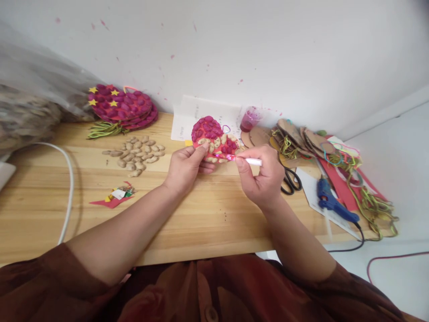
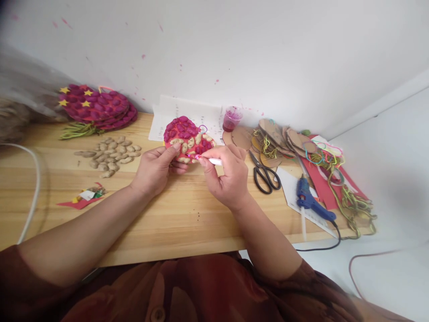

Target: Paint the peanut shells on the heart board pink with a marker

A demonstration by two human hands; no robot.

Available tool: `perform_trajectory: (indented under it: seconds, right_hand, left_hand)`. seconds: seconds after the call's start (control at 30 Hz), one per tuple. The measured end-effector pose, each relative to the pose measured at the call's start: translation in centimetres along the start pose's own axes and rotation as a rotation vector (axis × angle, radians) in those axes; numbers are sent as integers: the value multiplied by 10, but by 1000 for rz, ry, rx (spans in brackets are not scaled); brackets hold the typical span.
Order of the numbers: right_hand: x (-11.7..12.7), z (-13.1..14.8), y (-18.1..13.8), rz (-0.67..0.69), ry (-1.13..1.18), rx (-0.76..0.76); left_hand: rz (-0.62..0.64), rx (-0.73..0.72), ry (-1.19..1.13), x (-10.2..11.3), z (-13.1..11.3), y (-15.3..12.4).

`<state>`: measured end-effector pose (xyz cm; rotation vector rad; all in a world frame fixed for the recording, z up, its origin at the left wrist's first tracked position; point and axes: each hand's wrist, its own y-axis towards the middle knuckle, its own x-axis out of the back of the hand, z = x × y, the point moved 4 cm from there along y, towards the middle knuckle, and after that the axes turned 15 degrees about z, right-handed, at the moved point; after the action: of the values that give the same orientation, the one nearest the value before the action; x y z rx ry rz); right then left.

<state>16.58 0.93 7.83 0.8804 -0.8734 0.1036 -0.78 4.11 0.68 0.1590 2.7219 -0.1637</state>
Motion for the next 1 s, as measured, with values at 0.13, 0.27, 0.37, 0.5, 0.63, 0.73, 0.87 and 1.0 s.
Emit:
perform_trajectory:
  seconds: [0.13, 0.27, 0.37, 0.5, 0.63, 0.73, 0.87, 1.0]
  right_hand:
    - [1, -3, 0, 5, -34, -24]
    - [4, -7, -1, -13, -57, -41]
    - [4, -7, -1, -3, -18, -34]
    - [2, -6, 0, 27, -4, -20]
    - [6, -11, 0, 11, -18, -49]
    - [8, -15, -1, -3, 26, -74]
    - [5, -16, -1, 30, 87, -85]
    - [6, -16, 0, 30, 74, -80]
  left_hand:
    - [-16, 10, 3, -1, -1, -1]
    - [-22, 15, 9, 0, -2, 0]
    - [-21, 14, 9, 0, -2, 0]
    - [-13, 9, -4, -1, -2, 0]
    - [-14, 7, -17, -1, -3, 0]
    - [-20, 7, -12, -1, -2, 0]
    - [-13, -10, -19, 1, -1, 1]
    - [-2, -9, -19, 1, 0, 2]
